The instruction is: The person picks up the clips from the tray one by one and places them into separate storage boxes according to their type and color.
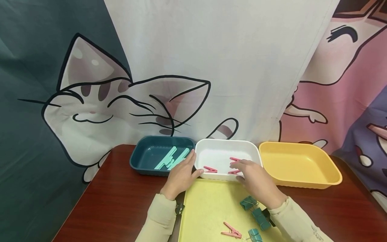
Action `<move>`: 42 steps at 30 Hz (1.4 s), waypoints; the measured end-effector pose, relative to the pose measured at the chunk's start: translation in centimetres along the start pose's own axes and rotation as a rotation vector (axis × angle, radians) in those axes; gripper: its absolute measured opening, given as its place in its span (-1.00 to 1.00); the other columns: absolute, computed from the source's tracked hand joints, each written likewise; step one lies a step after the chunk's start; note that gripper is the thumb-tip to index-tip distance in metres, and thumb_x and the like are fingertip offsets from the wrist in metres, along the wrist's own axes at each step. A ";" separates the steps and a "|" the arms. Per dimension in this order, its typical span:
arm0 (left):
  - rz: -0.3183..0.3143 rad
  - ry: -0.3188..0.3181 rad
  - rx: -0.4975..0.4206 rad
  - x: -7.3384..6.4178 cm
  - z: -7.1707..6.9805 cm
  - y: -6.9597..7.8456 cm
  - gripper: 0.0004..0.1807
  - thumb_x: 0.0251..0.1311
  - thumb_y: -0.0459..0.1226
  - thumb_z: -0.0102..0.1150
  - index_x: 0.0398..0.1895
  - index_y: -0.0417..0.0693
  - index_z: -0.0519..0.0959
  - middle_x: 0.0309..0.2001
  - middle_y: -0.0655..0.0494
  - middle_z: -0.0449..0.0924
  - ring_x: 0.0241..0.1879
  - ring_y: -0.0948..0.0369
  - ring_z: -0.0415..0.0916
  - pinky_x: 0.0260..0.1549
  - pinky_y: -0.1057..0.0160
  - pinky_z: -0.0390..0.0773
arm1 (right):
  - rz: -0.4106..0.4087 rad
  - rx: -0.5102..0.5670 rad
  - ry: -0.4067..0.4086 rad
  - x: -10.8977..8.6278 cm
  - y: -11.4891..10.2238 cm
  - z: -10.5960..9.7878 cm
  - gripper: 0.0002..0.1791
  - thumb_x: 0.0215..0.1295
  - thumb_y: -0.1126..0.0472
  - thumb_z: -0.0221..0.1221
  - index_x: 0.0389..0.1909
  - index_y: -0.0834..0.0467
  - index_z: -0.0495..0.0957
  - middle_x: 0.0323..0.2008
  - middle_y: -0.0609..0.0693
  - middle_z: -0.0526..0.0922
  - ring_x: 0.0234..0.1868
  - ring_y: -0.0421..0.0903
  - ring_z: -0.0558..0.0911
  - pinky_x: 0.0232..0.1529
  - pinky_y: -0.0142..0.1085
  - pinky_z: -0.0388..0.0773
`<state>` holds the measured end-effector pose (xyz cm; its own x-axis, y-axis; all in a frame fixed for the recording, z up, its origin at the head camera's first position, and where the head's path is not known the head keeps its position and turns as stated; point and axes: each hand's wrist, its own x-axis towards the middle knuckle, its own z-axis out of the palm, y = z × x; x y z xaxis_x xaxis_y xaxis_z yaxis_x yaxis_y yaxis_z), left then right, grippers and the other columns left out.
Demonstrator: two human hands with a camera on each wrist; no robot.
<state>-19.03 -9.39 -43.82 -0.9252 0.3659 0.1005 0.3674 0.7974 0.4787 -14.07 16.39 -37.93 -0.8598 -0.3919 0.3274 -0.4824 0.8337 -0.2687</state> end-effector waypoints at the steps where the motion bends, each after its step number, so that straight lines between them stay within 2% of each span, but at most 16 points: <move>1: -0.001 0.000 0.000 0.0 0.0 0.0 -0.16 0.44 -0.02 0.19 0.58 -0.29 0.13 0.60 -0.09 0.03 0.48 -0.10 0.22 0.35 -0.10 0.33 | 0.000 -0.006 -0.001 -0.1 -0.2 0.0 -0.60 -0.03 0.49 0.51 -0.11 0.24 0.73 -0.11 0.09 0.75 -0.08 0.06 0.71 -0.05 -0.03 0.67; 6: 0.004 0.004 0.001 0.0 0.0 0.0 -0.16 0.44 -0.02 0.19 0.58 -0.30 0.14 0.60 -0.09 0.04 0.47 -0.10 0.22 0.35 -0.10 0.34 | -0.013 -0.013 -0.005 -1.0 -1.0 0.0 -0.61 -0.04 0.52 0.49 -0.13 0.20 0.74 -0.13 0.06 0.74 -0.05 0.05 0.71 -0.07 -0.04 0.67; 18: 0.003 0.008 -0.004 -0.1 0.0 0.0 -0.16 0.44 -0.02 0.20 0.57 -0.30 0.14 0.60 -0.10 0.04 0.47 -0.11 0.23 0.34 -0.11 0.35 | 0.026 0.005 -0.042 -3.2 -2.7 0.3 -0.58 -0.05 0.44 0.54 -0.12 0.12 0.73 -0.13 -0.04 0.72 -0.07 -0.04 0.70 -0.08 -0.11 0.66; 28: 0.004 0.009 0.002 -0.1 0.0 0.0 -0.16 0.45 -0.01 0.18 0.58 -0.29 0.14 0.60 -0.10 0.04 0.47 -0.11 0.23 0.34 -0.11 0.34 | -0.094 0.001 -0.003 -4.4 -3.1 1.2 -0.53 -0.14 0.44 0.57 -0.12 0.15 0.72 -0.16 -0.02 0.69 -0.14 -0.05 0.69 -0.16 -0.13 0.67; 42: -0.001 0.008 0.011 0.0 0.1 0.1 -0.16 0.45 0.00 0.18 0.58 -0.28 0.14 0.60 -0.08 0.04 0.47 -0.10 0.23 0.34 -0.10 0.34 | -0.083 0.012 -0.059 -6.5 -3.7 2.1 -0.57 -0.01 0.35 0.54 -0.06 0.10 0.71 -0.14 -0.09 0.68 -0.12 -0.06 0.68 -0.18 -0.12 0.67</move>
<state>-18.95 -9.28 -43.82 -0.9264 0.3611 0.1068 0.3671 0.8030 0.4694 -7.10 15.00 -40.98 -0.8247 -0.4823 0.2954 -0.5545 0.7925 -0.2539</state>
